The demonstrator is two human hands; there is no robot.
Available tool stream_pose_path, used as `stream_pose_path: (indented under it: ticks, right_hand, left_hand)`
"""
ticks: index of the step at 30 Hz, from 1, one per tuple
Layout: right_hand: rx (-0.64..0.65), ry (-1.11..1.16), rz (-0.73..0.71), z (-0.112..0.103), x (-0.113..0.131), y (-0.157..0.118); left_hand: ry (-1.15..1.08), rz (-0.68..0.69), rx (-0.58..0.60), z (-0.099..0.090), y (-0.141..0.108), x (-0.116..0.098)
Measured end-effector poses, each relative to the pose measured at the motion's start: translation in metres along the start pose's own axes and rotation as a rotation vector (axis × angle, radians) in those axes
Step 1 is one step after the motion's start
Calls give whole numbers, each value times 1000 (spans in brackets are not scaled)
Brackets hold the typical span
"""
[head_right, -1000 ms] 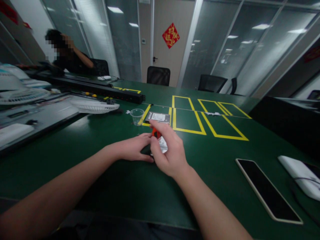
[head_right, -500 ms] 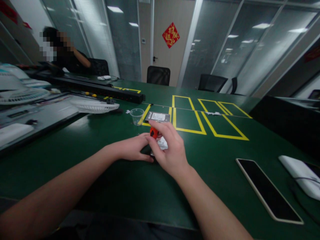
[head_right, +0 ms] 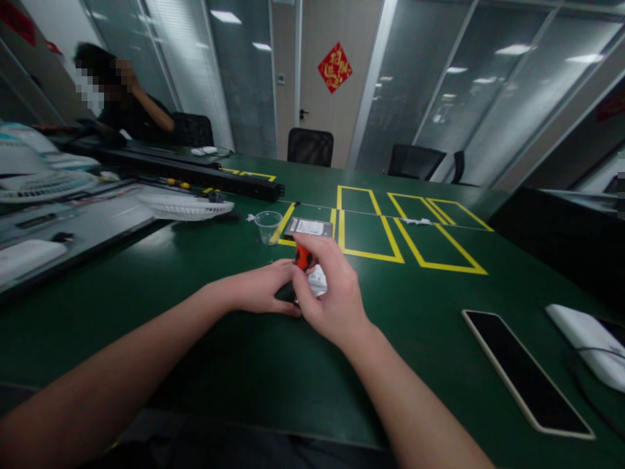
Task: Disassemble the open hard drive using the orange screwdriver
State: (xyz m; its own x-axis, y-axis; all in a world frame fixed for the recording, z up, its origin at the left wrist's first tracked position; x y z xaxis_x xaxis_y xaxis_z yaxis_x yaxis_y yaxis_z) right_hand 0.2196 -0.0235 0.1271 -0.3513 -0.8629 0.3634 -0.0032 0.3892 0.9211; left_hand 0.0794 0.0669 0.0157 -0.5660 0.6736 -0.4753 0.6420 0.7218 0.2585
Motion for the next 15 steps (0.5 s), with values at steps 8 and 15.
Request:
stream_pose_path:
  ticks: [8, 15]
  right_hand:
    - [26, 16, 19, 0, 2, 1]
    - [29, 19, 13, -2, 5, 4]
  left_hand:
    - [-9, -14, 2, -2, -1, -2]
    - [0, -39, -2, -3, -2, 0]
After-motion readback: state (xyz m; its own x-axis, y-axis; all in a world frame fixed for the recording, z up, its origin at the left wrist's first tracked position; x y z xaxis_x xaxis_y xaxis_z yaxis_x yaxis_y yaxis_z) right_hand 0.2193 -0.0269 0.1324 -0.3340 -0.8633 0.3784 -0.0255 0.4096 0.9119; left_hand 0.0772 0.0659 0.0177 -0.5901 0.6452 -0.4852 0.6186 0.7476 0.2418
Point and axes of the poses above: each hand's wrist, its own y-axis towards the middle knuckle, its own z-axis out of the palm, x = y × z, the point moved 10 cm from there along y, towards the middle knuckle, and after that the axes turned 14 degrees about -x, right-handed, at the moved point
